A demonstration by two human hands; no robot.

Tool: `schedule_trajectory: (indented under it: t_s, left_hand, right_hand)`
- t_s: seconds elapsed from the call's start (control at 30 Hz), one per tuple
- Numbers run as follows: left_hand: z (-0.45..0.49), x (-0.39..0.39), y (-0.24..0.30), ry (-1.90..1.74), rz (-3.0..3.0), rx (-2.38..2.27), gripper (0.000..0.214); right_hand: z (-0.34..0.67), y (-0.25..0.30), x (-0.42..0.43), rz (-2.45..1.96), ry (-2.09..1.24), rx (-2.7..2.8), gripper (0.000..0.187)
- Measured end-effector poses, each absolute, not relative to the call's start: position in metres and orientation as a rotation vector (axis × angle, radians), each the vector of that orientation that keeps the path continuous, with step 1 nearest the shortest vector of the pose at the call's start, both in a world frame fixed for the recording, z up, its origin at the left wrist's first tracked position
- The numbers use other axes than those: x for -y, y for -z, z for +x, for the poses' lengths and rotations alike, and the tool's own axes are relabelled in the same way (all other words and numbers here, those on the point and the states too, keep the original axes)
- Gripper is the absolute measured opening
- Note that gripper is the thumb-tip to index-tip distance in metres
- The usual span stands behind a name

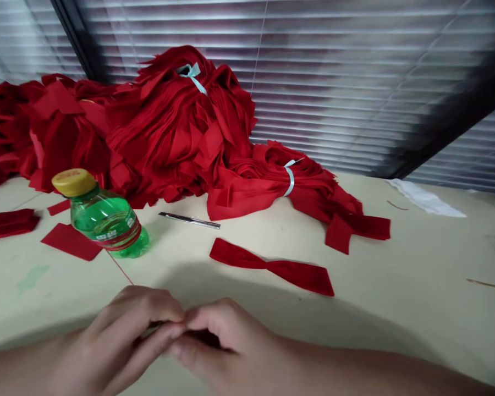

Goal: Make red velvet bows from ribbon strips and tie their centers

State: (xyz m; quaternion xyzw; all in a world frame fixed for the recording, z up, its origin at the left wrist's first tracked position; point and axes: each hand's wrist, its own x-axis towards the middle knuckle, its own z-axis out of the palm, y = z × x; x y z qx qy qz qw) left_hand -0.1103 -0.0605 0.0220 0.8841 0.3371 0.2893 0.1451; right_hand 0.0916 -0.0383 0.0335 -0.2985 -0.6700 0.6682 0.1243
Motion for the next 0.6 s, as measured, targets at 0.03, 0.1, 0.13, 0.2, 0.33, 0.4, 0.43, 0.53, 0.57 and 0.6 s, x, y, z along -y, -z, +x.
schedule_trajectory:
  t_s: [0.03, 0.1, 0.13, 0.2, 0.33, 0.4, 0.43, 0.53, 0.57, 0.6]
  left_hand:
    - [-0.109, 0.06, -0.023, -0.836, 2.5, -1.028, 0.01]
    - [-0.107, 0.056, -0.027, -0.844, 2.449, -1.155, 0.011]
    - [-0.105, 0.053, -0.029, -0.842, 2.45, -1.193, 0.011]
    - [-0.103, 0.047, -0.033, -0.816, 2.479, -1.215, 0.011]
    - [-0.105, 0.033, -0.034, -0.805, 2.407, -1.341, 0.028]
    - [-0.108, 0.029, -0.03, -0.763, 2.356, -1.397, 0.03]
    - [-0.11, 0.028, -0.027, -0.733, 2.333, -1.418, 0.03]
    - [-0.114, 0.025, -0.019, -0.662, 2.291, -1.459, 0.032]
    - [-0.114, 0.024, -0.017, -0.644, 2.289, -1.469, 0.032]
    - [-0.115, 0.023, -0.015, -0.625, 2.29, -1.473, 0.032]
  right_hand:
    - [0.093, -0.036, 0.035, -0.875, -1.952, 1.919, 0.025]
    - [0.102, -0.04, 0.03, -0.972, -1.858, 1.87, 0.031]
    - [0.108, -0.042, 0.027, -1.036, -1.807, 1.836, 0.032]
    - [0.122, -0.044, 0.024, -1.118, -1.762, 1.75, 0.034]
    - [0.153, -0.037, 0.028, -1.152, -1.819, 1.474, 0.037]
    - [0.168, -0.03, 0.035, -1.17, -1.838, 1.349, 0.038]
    - [0.175, -0.027, 0.039, -1.193, -1.842, 1.305, 0.038]
    - [0.194, -0.018, 0.051, -1.284, -1.835, 1.222, 0.038]
    - [0.199, -0.017, 0.054, -1.306, -1.834, 1.215, 0.038]
    - [0.203, -0.016, 0.057, -1.327, -1.831, 1.226, 0.037]
